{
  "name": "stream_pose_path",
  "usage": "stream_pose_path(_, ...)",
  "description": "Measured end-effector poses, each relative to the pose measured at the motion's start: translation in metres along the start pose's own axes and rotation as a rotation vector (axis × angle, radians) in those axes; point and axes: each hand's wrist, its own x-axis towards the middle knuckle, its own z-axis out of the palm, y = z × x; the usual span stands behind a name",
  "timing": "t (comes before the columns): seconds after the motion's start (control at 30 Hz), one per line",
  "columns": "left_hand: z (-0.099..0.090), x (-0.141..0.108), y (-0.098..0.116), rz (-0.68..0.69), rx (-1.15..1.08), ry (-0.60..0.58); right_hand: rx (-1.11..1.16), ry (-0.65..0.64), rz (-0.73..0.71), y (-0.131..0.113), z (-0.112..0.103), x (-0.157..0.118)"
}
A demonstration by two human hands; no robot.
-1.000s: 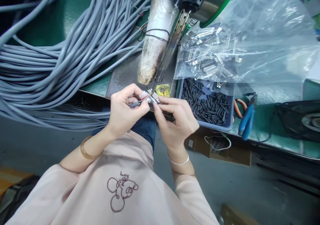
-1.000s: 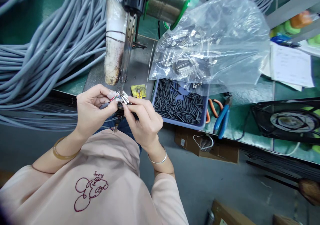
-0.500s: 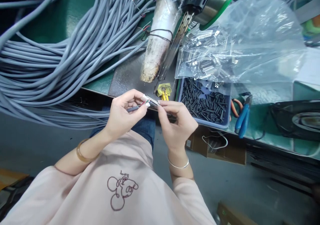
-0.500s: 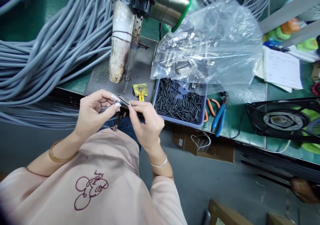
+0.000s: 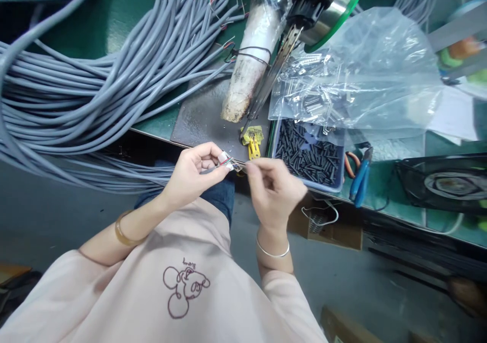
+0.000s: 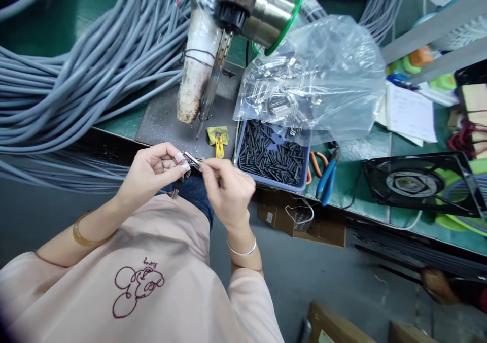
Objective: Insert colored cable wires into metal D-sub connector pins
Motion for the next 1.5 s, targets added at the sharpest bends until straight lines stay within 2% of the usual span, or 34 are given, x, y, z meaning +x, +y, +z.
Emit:
stream_pose_path(0.1,-0.001,0.000,-0.001,0.012,-0.012,0.057,0.135,0.342,0.020,0.005,0.002,-0.003)
stream_pose_path(0.17,-0.002,0.001,0.000,0.009,-0.023,0.067,0.235,0.455,-0.006,0.007,0.003,-0.006)
stream_pose_path(0.23,-0.003,0.002,0.001,0.006,-0.028,0.071,0.257,0.413,0.008,0.008,0.005,-0.009)
stream_pose_path(0.3,-0.004,0.003,0.002,-0.001,-0.028,0.065,0.209,0.293,0.034,0.009,0.007,-0.012)
stream_pose_path(0.4,-0.003,0.005,0.004,-0.003,-0.021,0.023,0.114,0.129,-0.041,0.009,0.010,-0.012)
stream_pose_path(0.47,-0.002,0.006,0.005,0.015,-0.010,0.000,0.092,0.077,-0.078,0.008,0.013,-0.010)
stream_pose_path(0.7,0.004,0.014,-0.003,0.061,0.020,0.120,0.073,0.104,-0.067,0.008,0.026,-0.007)
stream_pose_path(0.9,0.010,0.020,-0.001,0.147,0.064,0.195,0.140,0.097,-0.022,0.011,0.026,-0.002)
stream_pose_path(1.1,0.012,0.024,0.005,0.173,0.112,0.191,0.167,0.075,0.003,0.012,0.023,0.005)
stream_pose_path(1.37,0.011,0.024,0.002,0.196,0.172,0.212,0.134,0.076,-0.009,0.013,0.022,0.006)
stream_pose_path(1.5,0.010,0.025,0.004,0.200,0.137,0.167,0.162,0.079,0.003,0.013,0.021,0.007)
